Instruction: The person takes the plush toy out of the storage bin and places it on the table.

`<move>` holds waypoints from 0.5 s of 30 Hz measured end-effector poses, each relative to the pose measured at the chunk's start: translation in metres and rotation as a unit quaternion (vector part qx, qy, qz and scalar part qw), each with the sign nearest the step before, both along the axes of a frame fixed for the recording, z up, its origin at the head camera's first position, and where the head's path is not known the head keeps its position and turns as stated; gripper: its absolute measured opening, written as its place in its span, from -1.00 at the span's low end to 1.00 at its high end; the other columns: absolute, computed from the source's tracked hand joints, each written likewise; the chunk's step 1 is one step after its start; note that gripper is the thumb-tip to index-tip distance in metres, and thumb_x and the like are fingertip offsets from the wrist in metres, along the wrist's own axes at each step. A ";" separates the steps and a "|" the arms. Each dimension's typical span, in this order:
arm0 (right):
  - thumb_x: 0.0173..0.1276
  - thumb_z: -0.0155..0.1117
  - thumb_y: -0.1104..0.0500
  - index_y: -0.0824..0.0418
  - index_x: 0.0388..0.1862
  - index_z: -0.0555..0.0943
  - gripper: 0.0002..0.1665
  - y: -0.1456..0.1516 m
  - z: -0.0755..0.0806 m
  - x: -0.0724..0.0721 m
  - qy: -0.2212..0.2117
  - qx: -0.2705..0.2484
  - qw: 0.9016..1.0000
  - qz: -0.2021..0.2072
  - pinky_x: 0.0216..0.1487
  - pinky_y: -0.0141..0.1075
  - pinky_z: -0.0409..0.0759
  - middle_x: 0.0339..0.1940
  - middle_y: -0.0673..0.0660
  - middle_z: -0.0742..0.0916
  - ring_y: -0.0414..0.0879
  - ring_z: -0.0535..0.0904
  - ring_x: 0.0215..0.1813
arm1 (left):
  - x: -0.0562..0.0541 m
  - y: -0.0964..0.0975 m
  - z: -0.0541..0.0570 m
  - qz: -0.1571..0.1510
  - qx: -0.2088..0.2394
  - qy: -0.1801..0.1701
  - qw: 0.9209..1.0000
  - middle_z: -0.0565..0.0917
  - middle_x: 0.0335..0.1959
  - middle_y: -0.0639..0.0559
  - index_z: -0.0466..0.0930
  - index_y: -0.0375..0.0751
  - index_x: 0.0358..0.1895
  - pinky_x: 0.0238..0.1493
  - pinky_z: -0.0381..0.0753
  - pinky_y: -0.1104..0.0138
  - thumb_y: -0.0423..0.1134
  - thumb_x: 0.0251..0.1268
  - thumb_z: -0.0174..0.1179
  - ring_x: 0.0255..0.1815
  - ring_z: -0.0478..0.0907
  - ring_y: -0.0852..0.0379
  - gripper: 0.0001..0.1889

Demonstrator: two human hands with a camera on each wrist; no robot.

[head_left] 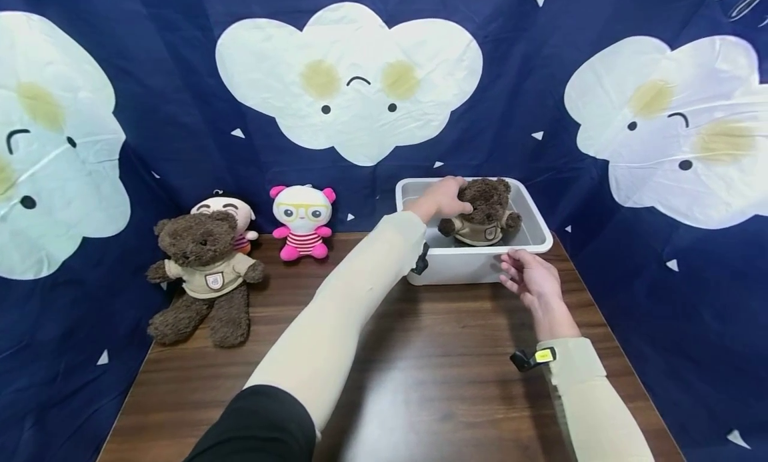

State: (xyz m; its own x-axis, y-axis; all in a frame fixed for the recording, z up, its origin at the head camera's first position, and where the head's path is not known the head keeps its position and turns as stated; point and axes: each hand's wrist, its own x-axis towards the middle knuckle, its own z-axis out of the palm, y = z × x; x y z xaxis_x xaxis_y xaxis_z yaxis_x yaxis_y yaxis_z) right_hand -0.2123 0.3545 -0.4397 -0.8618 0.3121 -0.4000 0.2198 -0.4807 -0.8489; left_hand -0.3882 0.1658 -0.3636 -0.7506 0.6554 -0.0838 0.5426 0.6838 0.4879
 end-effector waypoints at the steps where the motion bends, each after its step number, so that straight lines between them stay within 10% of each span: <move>1: 0.50 0.24 0.24 0.11 -0.40 0.74 -0.75 -0.001 0.000 -0.001 0.000 0.000 1.000 0.001 -0.43 -0.29 0.73 -0.49 -0.03 0.81 -0.26 0.71 -0.51 | -0.001 0.001 -0.001 0.008 -0.007 -0.003 1.000 0.26 0.61 -0.05 0.12 -0.12 0.64 0.52 0.30 0.23 0.01 0.50 0.15 0.60 0.22 0.02 -0.25; 15: 0.49 0.22 0.25 0.11 -0.39 0.74 -0.76 -0.002 -0.004 -0.004 -0.004 0.003 1.000 -0.006 -0.42 -0.30 0.72 -0.49 -0.02 0.81 -0.25 0.70 -0.49 | 0.000 0.022 -0.002 0.022 -0.067 -0.019 0.997 0.10 0.68 -0.04 -0.19 -0.14 0.70 0.58 0.17 0.29 0.12 0.45 0.16 0.67 0.08 0.05 -0.04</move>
State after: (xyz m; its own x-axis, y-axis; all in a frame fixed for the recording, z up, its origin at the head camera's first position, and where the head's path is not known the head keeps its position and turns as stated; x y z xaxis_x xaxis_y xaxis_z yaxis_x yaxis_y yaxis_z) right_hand -0.2162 0.3530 -0.4435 -0.8544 0.3253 -0.4052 0.2209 -0.4784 -0.8499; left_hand -0.3877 0.1874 -0.3660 -0.7730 0.6030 -0.1971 0.4932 0.7666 0.4111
